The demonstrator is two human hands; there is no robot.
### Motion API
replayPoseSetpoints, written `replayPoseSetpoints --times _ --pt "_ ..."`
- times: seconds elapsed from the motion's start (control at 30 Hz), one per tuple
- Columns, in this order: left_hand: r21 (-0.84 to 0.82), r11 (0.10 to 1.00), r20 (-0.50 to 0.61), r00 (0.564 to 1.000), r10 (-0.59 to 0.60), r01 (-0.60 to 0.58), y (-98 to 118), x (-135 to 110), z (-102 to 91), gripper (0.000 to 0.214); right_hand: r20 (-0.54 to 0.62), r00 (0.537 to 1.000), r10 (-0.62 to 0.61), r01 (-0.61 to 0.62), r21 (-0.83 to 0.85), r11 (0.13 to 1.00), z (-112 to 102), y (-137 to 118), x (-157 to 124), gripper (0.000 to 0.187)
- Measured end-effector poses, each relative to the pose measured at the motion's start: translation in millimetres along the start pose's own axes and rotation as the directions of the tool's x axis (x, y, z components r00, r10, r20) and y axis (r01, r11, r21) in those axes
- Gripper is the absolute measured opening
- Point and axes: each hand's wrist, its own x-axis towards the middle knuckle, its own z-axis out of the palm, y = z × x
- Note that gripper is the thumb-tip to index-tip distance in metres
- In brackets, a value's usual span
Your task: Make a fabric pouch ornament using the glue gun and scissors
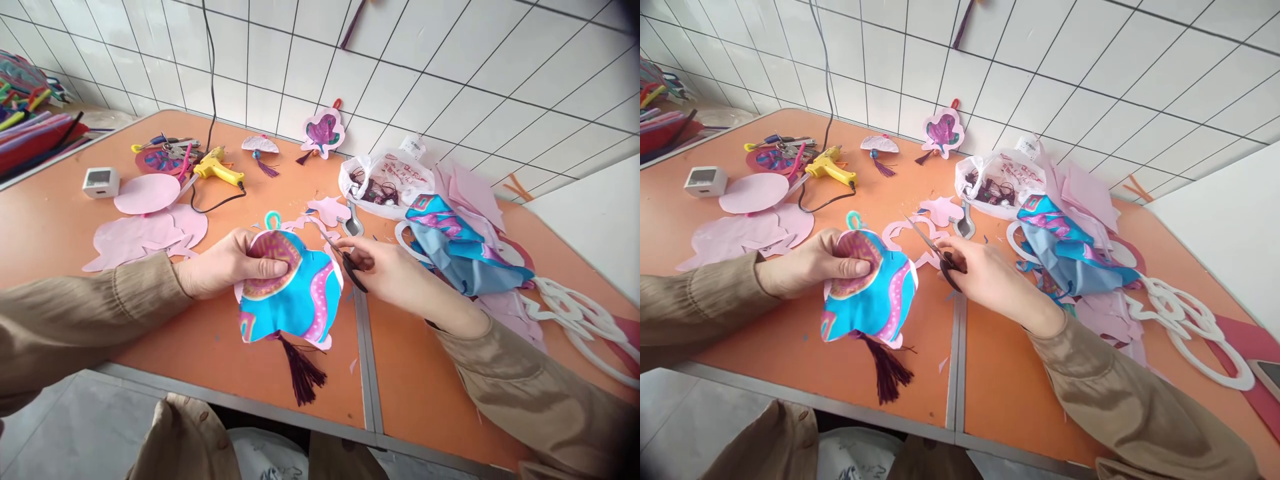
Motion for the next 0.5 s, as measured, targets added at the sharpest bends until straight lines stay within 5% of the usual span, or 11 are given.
replayPoseSetpoints --times 0.27,0.5 --pt "0.447 0.874 -0.179 0.939 0.295 -0.189 15 -11 -6.3 0.034 0.027 0.999 0.04 -0.035 -0.14 0.99 0 -16 -1 0.013" --pt "0.163 0.979 -0.078 0.988 0.135 -0.121 37 4 -7.2 0.028 0.074 0.995 0.06 -0.028 -0.373 0.927 1 -27 3 0.007"
